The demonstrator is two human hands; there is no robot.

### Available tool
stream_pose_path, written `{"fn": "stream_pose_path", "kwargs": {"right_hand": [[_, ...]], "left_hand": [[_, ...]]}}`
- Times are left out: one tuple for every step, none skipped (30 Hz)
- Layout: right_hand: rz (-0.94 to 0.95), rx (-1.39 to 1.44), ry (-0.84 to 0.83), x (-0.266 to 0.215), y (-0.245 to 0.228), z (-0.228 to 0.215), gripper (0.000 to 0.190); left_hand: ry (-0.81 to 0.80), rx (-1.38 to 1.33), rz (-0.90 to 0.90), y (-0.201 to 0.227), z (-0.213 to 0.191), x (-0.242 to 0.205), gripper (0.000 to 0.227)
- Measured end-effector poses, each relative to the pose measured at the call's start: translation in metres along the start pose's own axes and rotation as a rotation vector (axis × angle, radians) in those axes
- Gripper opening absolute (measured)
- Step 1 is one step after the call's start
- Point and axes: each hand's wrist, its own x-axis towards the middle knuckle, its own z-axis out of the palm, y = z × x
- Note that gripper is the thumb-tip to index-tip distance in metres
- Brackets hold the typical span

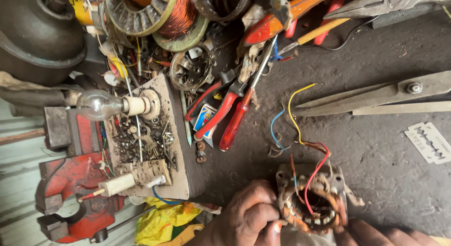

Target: The person is repairing an electrical component, likely a motor or transformer, by manipulating wires and using a screwdriver. They are seated on the floor in a cluttered workshop environment.

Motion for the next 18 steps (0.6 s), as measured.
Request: {"fn": "stream_pose_path", "kwargs": {"right_hand": [[-0.030,-0.036,0.086,0.006,0.007,-0.016,0.039],[-0.063,-0.073,0.170,0.014,0.009,-0.033,0.040],[-0.099,-0.119,0.237,0.024,0.014,-0.048,0.040],[-0.061,-0.104,0.241,0.034,0.013,-0.062,0.040],[-0.023,-0.093,0.247,0.044,0.011,-0.075,0.040],[0.015,-0.083,0.254,0.055,0.009,-0.087,0.040],[0.030,-0.069,0.321,0.066,0.006,-0.096,0.038],[0.044,-0.054,0.388,0.076,0.002,-0.102,0.035],[0.056,-0.044,0.457,0.085,-0.001,-0.107,0.033],[0.049,-0.051,0.480,0.091,-0.003,-0.113,0.033],[0.044,-0.059,0.499,0.095,-0.006,-0.118,0.033],[0.039,-0.066,0.518,0.097,-0.009,-0.122,0.032],[0.068,-0.070,0.514,0.099,-0.012,-0.125,0.033],[0.098,-0.074,0.512,0.101,-0.015,-0.127,0.033],[0.130,-0.078,0.505,0.102,-0.019,-0.129,0.034],[0.138,-0.098,0.507,0.103,-0.021,-0.130,0.033],[0.147,-0.118,0.506,0.105,-0.023,-0.131,0.032],[0.155,-0.137,0.505,0.106,-0.024,-0.132,0.031]], "left_hand": [[0.008,-0.003,0.010,0.000,0.000,0.002,0.013],[0.016,-0.006,0.019,-0.001,0.001,0.003,0.014],[0.028,-0.006,0.035,-0.002,0.001,0.005,0.015],[0.048,-0.005,0.048,-0.002,0.002,0.005,0.015],[0.070,-0.003,0.066,-0.003,0.003,0.007,0.016],[0.092,-0.001,0.084,-0.003,0.004,0.008,0.017],[0.105,-0.003,0.073,-0.002,0.005,0.008,0.016],[0.118,-0.005,0.062,0.000,0.005,0.007,0.015],[0.131,-0.007,0.057,0.000,0.005,0.008,0.014],[0.145,0.001,0.067,0.001,0.005,0.008,0.014],[0.157,0.004,0.077,0.003,0.006,0.008,0.013],[0.170,0.006,0.087,0.004,0.007,0.008,0.013],[0.181,0.008,0.098,0.004,0.008,0.008,0.013],[0.193,0.010,0.110,0.004,0.008,0.009,0.013],[0.205,0.007,0.119,0.005,0.009,0.008,0.013],[0.223,0.007,0.141,0.004,0.010,0.008,0.013],[0.241,0.005,0.161,0.004,0.011,0.008,0.013],[0.260,0.003,0.181,0.003,0.012,0.008,0.013]]}}
